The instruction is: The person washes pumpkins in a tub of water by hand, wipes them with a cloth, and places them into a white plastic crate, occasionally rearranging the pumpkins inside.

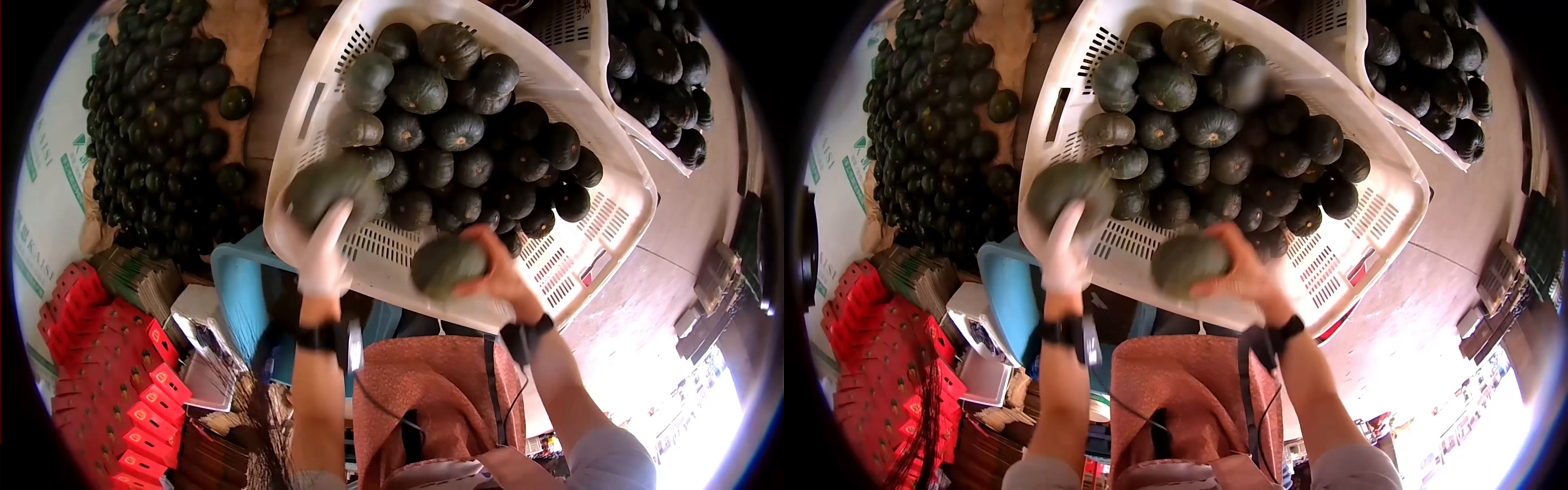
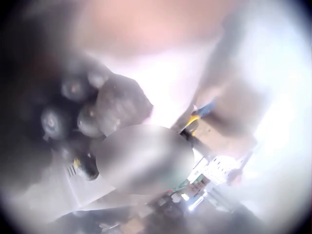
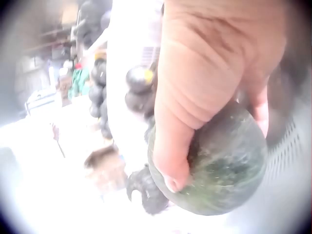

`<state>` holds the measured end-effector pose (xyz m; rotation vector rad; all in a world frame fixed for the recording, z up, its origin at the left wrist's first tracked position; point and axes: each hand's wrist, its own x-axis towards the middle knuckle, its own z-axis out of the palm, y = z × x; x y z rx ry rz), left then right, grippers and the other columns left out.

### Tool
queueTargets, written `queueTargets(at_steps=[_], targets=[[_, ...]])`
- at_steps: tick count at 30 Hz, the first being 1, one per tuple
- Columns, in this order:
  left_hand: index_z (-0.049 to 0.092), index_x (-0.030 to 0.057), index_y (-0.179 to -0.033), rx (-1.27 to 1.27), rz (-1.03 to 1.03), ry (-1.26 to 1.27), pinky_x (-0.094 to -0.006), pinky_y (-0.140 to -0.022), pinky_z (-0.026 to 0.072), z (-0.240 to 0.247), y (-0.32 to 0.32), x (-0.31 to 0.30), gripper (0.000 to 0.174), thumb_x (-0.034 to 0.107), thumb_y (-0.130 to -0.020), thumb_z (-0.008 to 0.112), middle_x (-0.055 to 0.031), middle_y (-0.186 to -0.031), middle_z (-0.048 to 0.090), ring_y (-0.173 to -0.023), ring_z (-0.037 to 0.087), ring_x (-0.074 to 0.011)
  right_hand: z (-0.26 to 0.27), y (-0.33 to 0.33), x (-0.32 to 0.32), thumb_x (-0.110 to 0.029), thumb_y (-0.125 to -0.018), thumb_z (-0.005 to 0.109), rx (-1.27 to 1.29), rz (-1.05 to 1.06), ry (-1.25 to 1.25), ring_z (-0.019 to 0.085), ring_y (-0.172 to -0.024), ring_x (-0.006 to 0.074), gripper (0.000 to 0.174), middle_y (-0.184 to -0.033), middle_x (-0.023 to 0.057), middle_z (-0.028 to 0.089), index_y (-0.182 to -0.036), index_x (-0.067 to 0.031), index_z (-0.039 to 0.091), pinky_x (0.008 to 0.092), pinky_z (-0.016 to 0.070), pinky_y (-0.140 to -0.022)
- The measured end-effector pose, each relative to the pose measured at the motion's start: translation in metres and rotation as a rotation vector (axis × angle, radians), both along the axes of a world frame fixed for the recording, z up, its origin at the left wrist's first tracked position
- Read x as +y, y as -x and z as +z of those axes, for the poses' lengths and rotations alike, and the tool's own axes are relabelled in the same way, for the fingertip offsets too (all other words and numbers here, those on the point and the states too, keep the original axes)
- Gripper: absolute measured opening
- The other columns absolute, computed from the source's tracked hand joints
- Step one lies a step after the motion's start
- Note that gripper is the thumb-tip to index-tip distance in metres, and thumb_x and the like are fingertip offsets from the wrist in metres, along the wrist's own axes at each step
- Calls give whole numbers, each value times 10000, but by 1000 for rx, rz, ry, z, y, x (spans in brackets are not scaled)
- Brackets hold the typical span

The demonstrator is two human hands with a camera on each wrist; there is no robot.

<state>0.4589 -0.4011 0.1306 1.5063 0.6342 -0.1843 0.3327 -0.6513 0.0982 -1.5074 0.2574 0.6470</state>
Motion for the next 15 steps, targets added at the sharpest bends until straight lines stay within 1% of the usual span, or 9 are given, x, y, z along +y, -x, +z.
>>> queueTargets(at_steps=[1,3,4,7,8,11,12,14,15], targets=[[432,48,-1341,-63,85,-20,-386,-990,443,14,37,27,634,51,-761,688,-129,-1268,524,-1175,511,-247,41,-1,22,-254,-573,915,85,129,-36,554,-1122,276,871,-1185,99,559,-1293,-66,462,413,483,-943],[431,66,-1382,-118,363,104,-424,-1032,422,33,106,68,608,67,-805,623,-145,-1340,486,-1204,502,-280,69,17,72,-261,-631,852,-233,260,-62,559,-1078,294,760,-1137,107,560,-1278,-87,493,421,452,-936],[424,59,-1385,-81,456,62,-430,-1030,427,34,138,91,594,76,-827,624,-146,-1346,489,-1205,503,-279,75,29,98,-264,-659,809,-430,412,97,563,-1054,293,673,-1114,109,563,-1242,-100,514,416,448,-913],[247,163,-1447,369,470,-309,-490,-849,537,1,243,148,834,182,-789,760,-159,-1254,514,-1085,552,-348,61,59,171,-232,-741,686,-811,634,378,551,-1044,272,468,-1071,106,562,-1169,-108,543,424,427,-893],[277,153,-1442,480,561,-204,-495,-884,517,-22,256,148,769,192,-823,731,-164,-1292,497,-1098,550,-344,48,64,189,-197,-794,606,-995,692,508,535,-1058,253,356,-1050,101,558,-1133,-103,552,436,411,-895],[346,148,-1436,762,753,77,-495,-1004,399,-101,319,159,579,247,-923,595,-133,-1405,430,-1190,478,-309,-6,71,224,-186,-797,584,-1075,850,707,544,-1038,271,331,-1055,94,569,-1115,-101,550,453,423,-881],[354,162,-1439,782,539,78,-484,-1054,320,-136,358,170,524,283,-956,516,-92,-1444,398,-1256,412,-281,-18,72,226,-191,-801,585,-1030,959,711,535,-1059,265,353,-1055,89,575,-1135,-80,553,453,413,-896],[371,192,-1446,584,-238,-214,-461,-1155,162,-205,439,205,454,355,-1023,359,-11,-1520,334,-1389,279,-226,-22,63,219,-200,-797,617,-1089,980,669,542,-1052,265,346,-1047,93,587,-1119,-76,586,430,425,-883],[375,205,-1437,533,-318,-290,-479,-1131,209,-227,459,203,453,355,-1010,393,-20,-1493,365,-1371,308,-232,-23,61,215,-218,-779,655,-1132,960,629,557,-1027,264,352,-1033,98,593,-1097,-76,609,408,447,-853]])
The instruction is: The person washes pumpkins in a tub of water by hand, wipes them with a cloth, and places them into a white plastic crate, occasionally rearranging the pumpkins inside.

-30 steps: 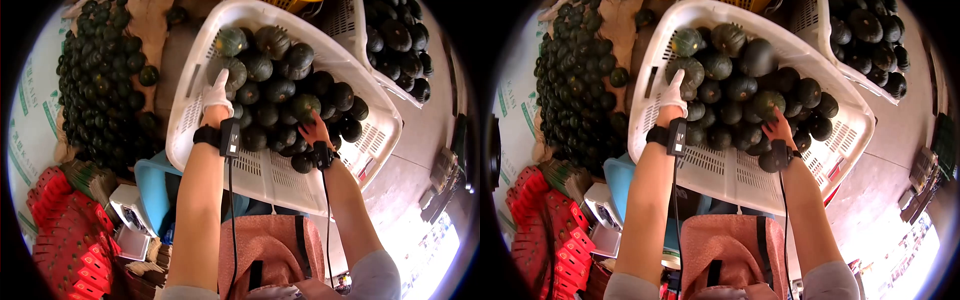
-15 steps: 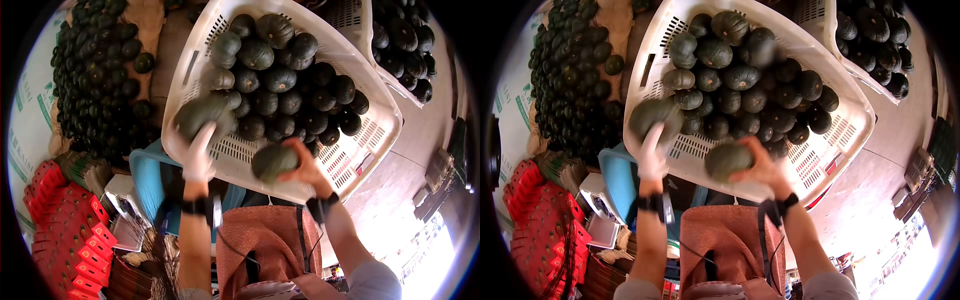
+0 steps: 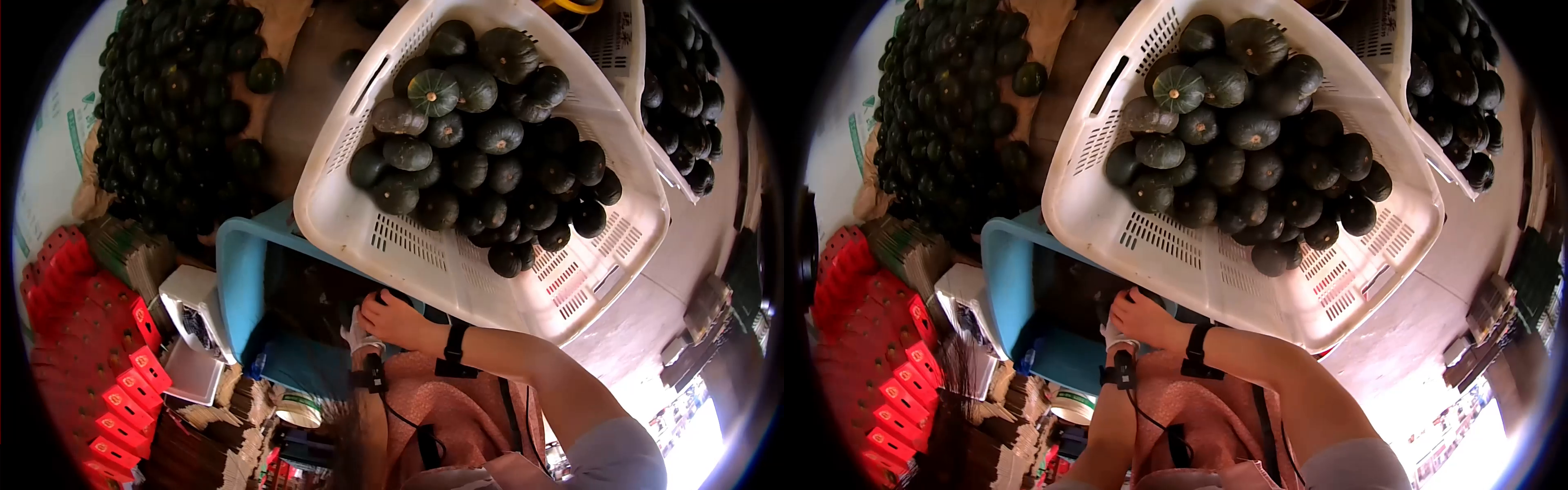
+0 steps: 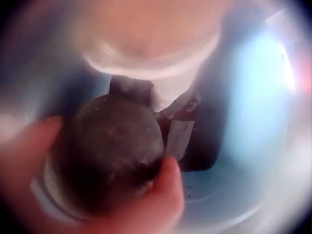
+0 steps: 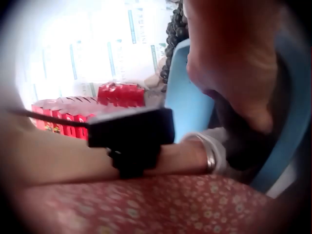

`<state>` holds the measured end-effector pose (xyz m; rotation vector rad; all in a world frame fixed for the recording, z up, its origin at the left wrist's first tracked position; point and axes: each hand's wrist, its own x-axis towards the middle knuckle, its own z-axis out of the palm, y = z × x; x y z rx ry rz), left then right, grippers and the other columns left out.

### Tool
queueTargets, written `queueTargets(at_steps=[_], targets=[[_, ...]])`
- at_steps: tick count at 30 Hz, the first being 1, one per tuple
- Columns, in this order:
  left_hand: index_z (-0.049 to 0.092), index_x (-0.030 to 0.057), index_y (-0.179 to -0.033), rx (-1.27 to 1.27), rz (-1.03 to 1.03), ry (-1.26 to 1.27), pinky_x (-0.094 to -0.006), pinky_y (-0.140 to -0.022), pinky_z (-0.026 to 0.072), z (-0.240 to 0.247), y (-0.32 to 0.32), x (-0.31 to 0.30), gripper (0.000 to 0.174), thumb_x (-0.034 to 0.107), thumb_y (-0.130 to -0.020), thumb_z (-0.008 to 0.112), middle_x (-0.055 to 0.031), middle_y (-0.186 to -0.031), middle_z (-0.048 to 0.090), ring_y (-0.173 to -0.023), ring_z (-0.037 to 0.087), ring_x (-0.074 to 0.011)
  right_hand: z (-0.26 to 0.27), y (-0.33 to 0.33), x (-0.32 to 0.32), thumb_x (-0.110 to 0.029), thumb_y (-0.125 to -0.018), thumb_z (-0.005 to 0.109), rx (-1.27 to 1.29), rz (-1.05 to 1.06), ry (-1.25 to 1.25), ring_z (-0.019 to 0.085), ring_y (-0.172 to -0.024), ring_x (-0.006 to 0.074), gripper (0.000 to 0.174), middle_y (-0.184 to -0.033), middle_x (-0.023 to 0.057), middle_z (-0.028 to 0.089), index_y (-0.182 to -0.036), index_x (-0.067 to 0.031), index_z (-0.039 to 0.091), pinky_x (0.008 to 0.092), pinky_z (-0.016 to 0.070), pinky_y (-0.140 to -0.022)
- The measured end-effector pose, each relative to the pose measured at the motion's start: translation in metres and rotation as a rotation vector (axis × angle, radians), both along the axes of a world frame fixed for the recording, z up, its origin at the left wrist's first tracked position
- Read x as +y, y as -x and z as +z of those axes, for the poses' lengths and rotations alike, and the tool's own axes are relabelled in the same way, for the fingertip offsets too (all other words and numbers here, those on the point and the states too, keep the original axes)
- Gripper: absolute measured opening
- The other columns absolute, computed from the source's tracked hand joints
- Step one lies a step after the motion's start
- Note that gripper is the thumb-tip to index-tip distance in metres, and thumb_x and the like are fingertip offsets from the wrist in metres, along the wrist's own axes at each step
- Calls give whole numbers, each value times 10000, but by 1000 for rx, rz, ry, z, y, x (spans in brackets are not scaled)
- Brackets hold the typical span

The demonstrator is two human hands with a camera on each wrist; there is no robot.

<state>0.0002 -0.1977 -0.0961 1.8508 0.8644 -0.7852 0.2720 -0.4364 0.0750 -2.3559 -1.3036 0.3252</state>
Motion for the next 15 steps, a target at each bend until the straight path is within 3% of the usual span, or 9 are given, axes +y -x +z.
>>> queueTargets(at_steps=[1,2,4,5,6,8,10,14,15], targets=[[380,219,-1429,-41,-102,-44,-497,-1106,256,-7,2,-10,454,354,-998,427,-29,-1466,396,-1353,337,-238,9,-12,-7,-218,-779,655,7,25,11,557,-1027,264,352,-1033,98,593,-1097,-76,609,408,447,-853],[385,232,-1420,-79,-209,-89,-515,-1082,303,-19,7,-15,457,354,-986,461,-38,-1439,426,-1335,366,-244,24,-30,-16,-226,-762,669,203,-131,-200,556,-1001,274,284,-997,99,589,-998,-78,617,397,456,-819],[390,199,-1392,144,1115,-31,-483,-869,522,85,-156,-95,509,193,-931,606,-114,-1304,525,-1125,565,-271,19,-68,-30,-233,-730,732,397,-562,-418,555,-926,305,292,-957,128,579,-922,-52,608,401,478,-743],[365,155,-1391,122,1116,-48,-422,-844,539,83,-161,-96,580,108,-891,654,-113,-1250,544,-1053,585,-255,-3,-87,-33,-184,-742,754,304,-927,-391,591,-888,305,348,-970,158,583,-1018,-28,609,391,503,-731],[339,111,-1390,98,1110,-66,-361,-818,556,79,-162,-94,656,24,-850,703,-112,-1196,563,-981,605,-239,-43,-99,-38,-228,-763,760,469,-1216,-282,596,-930,302,481,-1005,148,588,-1151,-34,554,376,501,-777],[332,113,-1401,22,1120,-45,-361,-821,554,60,-155,-92,686,3,-838,707,-112,-1176,577,-981,606,-242,-114,-110,-42,-244,-746,782,1033,-1628,-76,556,-970,312,573,-1078,166,562,-1188,-16,498,405,487,-816],[352,149,-1408,23,1105,84,-352,-757,562,45,-151,-89,621,76,-880,669,-115,-1150,574,-967,618,-255,-142,-124,-49,-306,-730,808,1839,-1739,-669,570,-959,275,703,-1111,158,555,-1254,-6,450,398,507,-794],[340,88,-1420,138,1161,113,-401,-822,537,22,-162,-79,649,20,-865,669,-142,-1228,561,-971,611,-263,-124,-122,-36,-302,-709,826,1377,-1656,-471,616,-869,231,729,-1083,155,584,-1263,5,463,360,527,-732],[330,92,-1429,112,1391,565,-407,-819,534,5,-152,-63,655,23,-867,661,-160,-1244,551,-972,612,-283,-137,-111,-46,-305,-696,837,1379,-1590,-356,627,-889,211,780,-1078,161,602,-1290,11,443,344,528,-719]])
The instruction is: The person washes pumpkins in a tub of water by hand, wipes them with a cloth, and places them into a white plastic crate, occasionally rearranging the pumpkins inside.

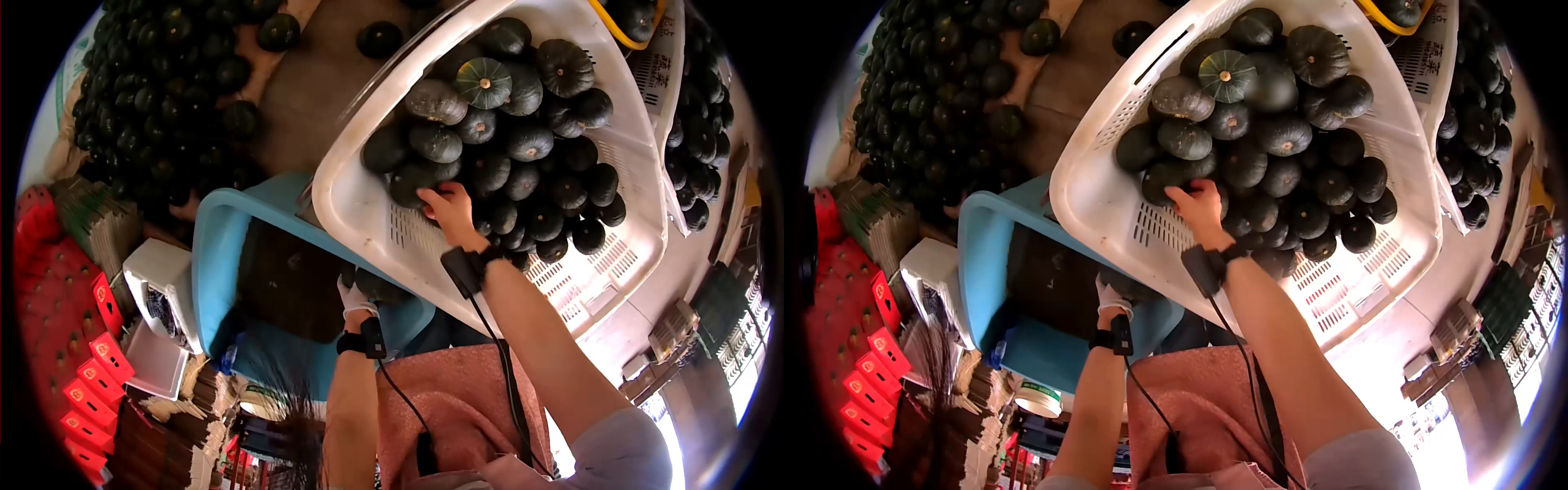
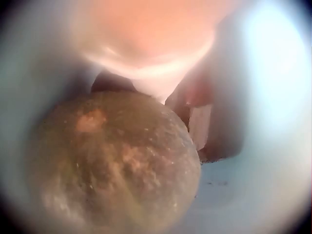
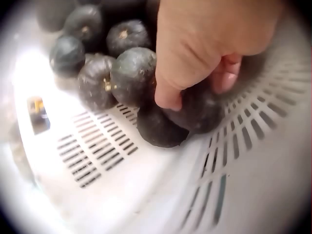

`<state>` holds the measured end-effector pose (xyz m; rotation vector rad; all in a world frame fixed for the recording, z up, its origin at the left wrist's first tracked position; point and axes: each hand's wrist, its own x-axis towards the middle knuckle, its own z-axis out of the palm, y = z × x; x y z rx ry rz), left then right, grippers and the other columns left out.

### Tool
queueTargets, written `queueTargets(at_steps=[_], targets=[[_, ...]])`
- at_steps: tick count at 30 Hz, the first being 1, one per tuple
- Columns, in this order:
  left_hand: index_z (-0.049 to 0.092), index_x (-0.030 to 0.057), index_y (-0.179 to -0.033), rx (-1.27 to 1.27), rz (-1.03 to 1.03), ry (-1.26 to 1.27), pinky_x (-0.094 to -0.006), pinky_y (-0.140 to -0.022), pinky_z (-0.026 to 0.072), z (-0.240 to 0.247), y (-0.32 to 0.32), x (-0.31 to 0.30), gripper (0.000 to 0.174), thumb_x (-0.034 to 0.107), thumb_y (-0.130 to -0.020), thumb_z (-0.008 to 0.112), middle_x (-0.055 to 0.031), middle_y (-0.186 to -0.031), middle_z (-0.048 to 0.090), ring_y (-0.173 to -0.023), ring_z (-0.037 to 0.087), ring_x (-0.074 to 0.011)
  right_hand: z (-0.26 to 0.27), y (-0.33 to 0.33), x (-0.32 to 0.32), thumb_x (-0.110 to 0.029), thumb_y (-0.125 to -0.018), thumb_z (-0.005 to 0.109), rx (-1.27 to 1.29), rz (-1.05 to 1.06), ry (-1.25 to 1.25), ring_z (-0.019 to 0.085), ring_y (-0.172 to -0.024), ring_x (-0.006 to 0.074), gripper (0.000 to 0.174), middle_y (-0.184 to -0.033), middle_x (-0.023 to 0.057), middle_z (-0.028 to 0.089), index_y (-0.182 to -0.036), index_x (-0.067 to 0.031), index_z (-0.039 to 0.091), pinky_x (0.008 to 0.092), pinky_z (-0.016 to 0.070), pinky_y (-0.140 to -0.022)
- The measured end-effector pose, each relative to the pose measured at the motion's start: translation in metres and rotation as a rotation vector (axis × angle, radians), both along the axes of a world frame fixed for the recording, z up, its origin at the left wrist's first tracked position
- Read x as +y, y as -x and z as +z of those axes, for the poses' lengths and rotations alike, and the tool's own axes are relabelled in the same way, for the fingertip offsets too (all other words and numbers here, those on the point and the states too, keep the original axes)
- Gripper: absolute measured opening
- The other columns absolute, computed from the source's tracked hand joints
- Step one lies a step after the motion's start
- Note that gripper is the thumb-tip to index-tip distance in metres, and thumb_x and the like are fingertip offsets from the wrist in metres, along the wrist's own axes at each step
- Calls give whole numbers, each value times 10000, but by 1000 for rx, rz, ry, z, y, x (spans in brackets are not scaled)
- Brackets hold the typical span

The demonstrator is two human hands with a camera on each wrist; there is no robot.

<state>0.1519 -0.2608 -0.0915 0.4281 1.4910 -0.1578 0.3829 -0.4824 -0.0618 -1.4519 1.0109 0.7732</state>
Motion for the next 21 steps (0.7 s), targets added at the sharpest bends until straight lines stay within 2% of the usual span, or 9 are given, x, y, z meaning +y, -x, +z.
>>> queueTargets(at_steps=[1,3,5,7,11,13,16,17,21], targets=[[329,91,-1431,-94,77,104,-410,-819,535,3,-12,-5,652,27,-871,656,-176,-1264,539,-982,611,-300,-7,22,-17,-323,-678,851,-102,242,70,632,-916,221,830,-1117,179,601,-1303,11,421,335,526,-732],[328,88,-1437,-253,211,333,-414,-819,537,9,-34,-16,645,34,-879,646,-207,-1302,516,-1001,610,-335,1,22,-5,-320,-672,851,-152,276,156,620,-997,259,857,-1188,205,576,-1331,-32,386,358,525,-776],[366,48,-1411,115,-195,-246,-415,-825,544,-3,-60,-24,575,51,-899,628,-214,-1325,506,-1039,606,-332,10,-10,10,-340,-651,859,-64,105,-12,600,-1046,294,919,-1222,221,556,-1359,-60,346,386,517,-817],[382,57,-1407,38,-240,-218,-403,-820,549,-47,-46,2,548,61,-910,613,-205,-1314,515,-1045,608,-326,8,-25,34,-361,-630,867,61,-65,-191,580,-1096,330,982,-1255,237,536,-1387,-88,305,415,510,-857],[420,71,-1395,-150,-492,-164,-383,-848,540,-96,-11,17,487,97,-936,582,-167,-1308,529,-1087,595,-312,-5,-35,53,-384,-578,872,110,100,299,544,-1147,415,1064,-1284,252,515,-1415,-117,274,473,475,-938],[430,66,-1384,-275,-832,-265,-387,-921,499,-90,-17,12,469,129,-945,579,-129,-1338,517,-1144,559,-307,8,-27,34,-374,-613,844,-76,155,81,596,-1069,363,953,-1213,219,567,-1383,-102,353,428,496,-920],[439,61,-1374,-399,-1156,-379,-391,-993,459,-67,-21,11,454,161,-953,575,-91,-1368,506,-1200,524,-303,63,11,13,-148,-772,730,-342,-148,-345,588,-993,165,654,-1092,91,620,-1341,-74,415,320,519,-826],[430,59,-1382,-467,-1157,-307,-397,-1010,444,-32,-32,7,439,215,-980,519,-92,-1375,502,-1204,520,-303,107,14,4,-156,-729,765,-428,29,-307,600,-976,167,715,-1097,83,620,-1341,-55,408,320,520,-836],[400,148,-1423,-238,-260,150,-464,-944,487,123,-91,-17,482,380,-1002,431,-97,-1311,540,-1207,523,-248,187,20,-4,-268,-675,832,-721,658,-268,578,-1166,336,835,-1257,210,565,-1393,-95,441,390,463,-984]])
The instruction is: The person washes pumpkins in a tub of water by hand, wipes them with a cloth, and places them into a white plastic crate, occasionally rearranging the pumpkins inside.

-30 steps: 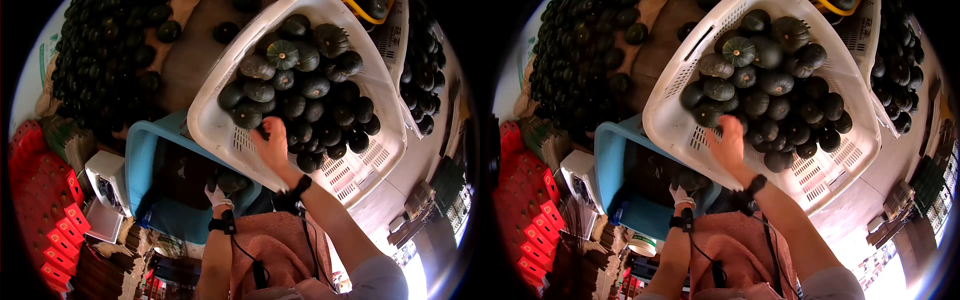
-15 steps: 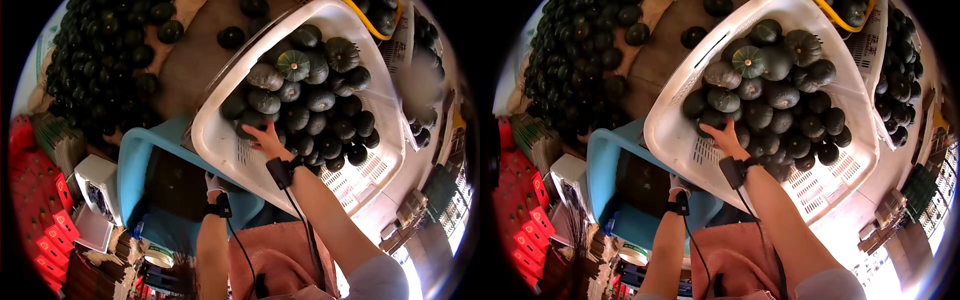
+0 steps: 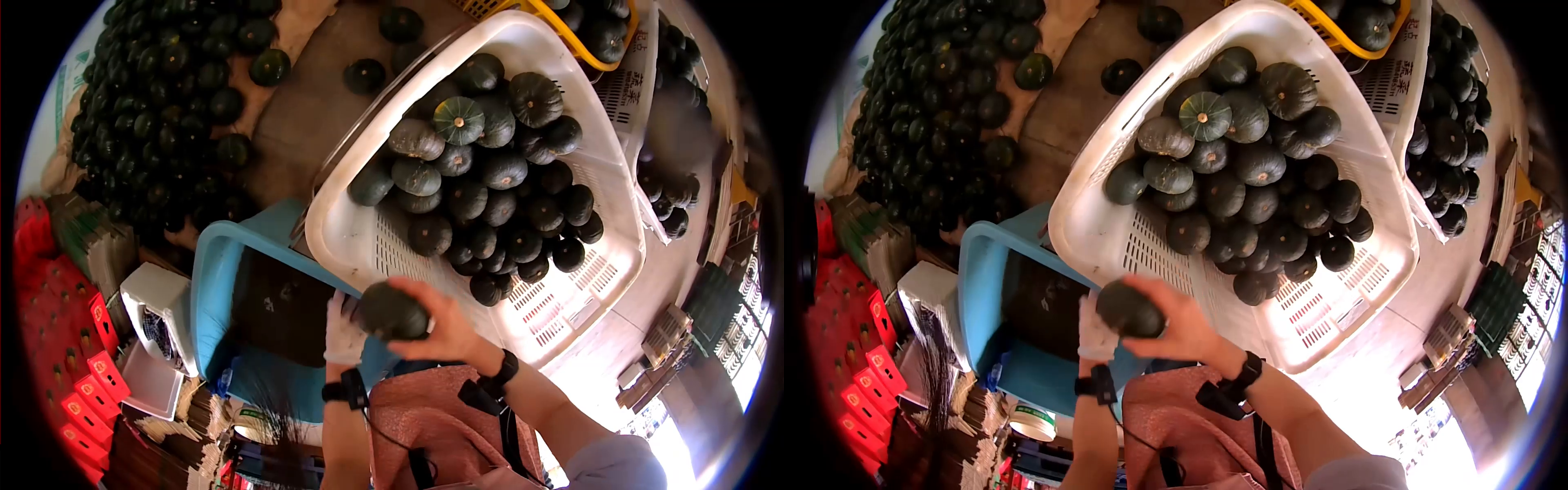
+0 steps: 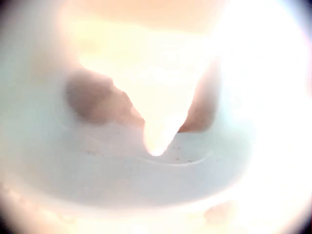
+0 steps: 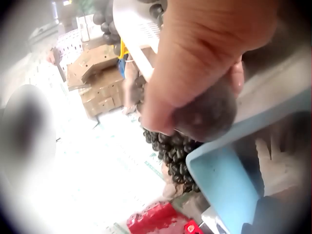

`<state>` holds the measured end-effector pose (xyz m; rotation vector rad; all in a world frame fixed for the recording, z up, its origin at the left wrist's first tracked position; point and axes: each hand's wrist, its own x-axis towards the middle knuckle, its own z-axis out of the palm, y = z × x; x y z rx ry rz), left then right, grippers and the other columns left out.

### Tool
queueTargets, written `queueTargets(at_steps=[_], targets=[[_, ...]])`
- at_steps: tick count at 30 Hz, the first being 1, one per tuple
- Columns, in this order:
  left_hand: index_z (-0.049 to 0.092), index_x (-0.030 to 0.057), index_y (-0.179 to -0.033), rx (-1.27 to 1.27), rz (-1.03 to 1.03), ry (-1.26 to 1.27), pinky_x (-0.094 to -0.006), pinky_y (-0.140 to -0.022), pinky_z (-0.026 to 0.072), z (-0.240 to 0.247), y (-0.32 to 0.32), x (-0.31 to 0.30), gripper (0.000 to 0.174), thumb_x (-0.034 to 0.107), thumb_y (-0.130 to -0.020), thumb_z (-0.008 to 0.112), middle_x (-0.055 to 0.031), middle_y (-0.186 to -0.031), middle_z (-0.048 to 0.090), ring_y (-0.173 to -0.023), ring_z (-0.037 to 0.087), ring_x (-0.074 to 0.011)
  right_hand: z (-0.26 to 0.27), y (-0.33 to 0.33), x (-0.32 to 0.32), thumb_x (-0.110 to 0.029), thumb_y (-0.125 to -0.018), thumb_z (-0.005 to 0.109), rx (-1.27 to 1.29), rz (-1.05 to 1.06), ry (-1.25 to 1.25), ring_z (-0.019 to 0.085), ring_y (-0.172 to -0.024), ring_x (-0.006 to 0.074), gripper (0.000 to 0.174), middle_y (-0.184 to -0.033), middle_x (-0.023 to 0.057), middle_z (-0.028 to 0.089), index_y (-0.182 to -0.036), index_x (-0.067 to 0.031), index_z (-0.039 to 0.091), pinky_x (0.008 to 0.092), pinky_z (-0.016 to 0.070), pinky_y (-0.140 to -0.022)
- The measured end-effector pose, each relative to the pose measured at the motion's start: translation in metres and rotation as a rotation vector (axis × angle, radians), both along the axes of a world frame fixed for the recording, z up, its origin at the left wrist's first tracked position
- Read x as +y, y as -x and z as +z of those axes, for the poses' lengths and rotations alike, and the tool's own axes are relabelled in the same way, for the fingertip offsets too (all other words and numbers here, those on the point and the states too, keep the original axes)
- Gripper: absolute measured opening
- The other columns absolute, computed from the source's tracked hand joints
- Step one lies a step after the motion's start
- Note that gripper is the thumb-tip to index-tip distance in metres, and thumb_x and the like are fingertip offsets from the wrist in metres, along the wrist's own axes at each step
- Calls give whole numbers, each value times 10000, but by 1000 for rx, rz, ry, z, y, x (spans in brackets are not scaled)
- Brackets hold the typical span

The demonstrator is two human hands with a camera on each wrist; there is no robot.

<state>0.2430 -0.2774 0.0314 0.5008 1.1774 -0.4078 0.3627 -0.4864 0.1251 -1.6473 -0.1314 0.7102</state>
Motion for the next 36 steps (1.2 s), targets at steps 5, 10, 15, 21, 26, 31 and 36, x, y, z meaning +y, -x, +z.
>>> queueTargets(at_steps=[5,10,15,21,26,31,36], targets=[[328,164,-1458,-431,109,84,-558,-1006,442,37,11,-13,780,616,-865,559,-146,-1374,477,-1221,512,-370,-24,-39,1,-343,-713,811,-215,-26,266,579,-1073,393,728,-1271,220,487,-1332,-98,518,418,491,-914],[429,220,-1369,98,56,-40,-597,-884,481,-56,33,3,600,545,-883,562,-88,-1312,519,-1210,498,-315,-106,-181,-41,-142,-651,766,-841,-83,1098,434,-1134,390,699,-1247,154,435,-1296,-233,511,513,445,-894],[454,156,-1336,372,-20,-344,-470,-730,545,-109,17,-17,468,245,-906,617,-109,-1190,581,-996,599,-307,-90,-187,-41,-160,-587,776,-697,0,836,496,-1095,365,648,-1156,118,493,-1196,-206,559,469,496,-848],[472,186,-1281,-344,362,-423,-476,-858,489,-99,72,-53,390,295,-924,585,-40,-1249,559,-1082,569,-256,1,-18,34,-266,-701,720,-845,379,56,551,-1086,313,491,-1134,147,563,-1144,-143,549,500,460,-928],[398,96,-1371,-330,440,-309,-410,-1017,409,-15,28,-38,481,293,-956,542,-77,-1394,444,-1282,426,-239,-24,29,78,-221,-800,566,-1014,743,394,511,-1176,263,332,-1144,141,595,-1118,-125,565,508,369,-1045],[511,189,-1285,180,-97,-81,-475,-911,491,-35,10,-28,387,155,-908,593,-49,-1281,544,-1158,519,-245,-55,-123,39,-89,-683,650,-780,-228,694,514,-994,323,339,-1024,113,538,-1013,-99,571,441,444,-840],[483,148,-1320,123,-19,-259,-449,-866,520,-60,17,-41,413,151,-918,577,-82,-1225,588,-1063,589,-279,-141,-193,1,-161,-657,750,-544,159,981,444,-1132,345,569,-1187,113,465,-1160,-53,508,432,476,-880]])
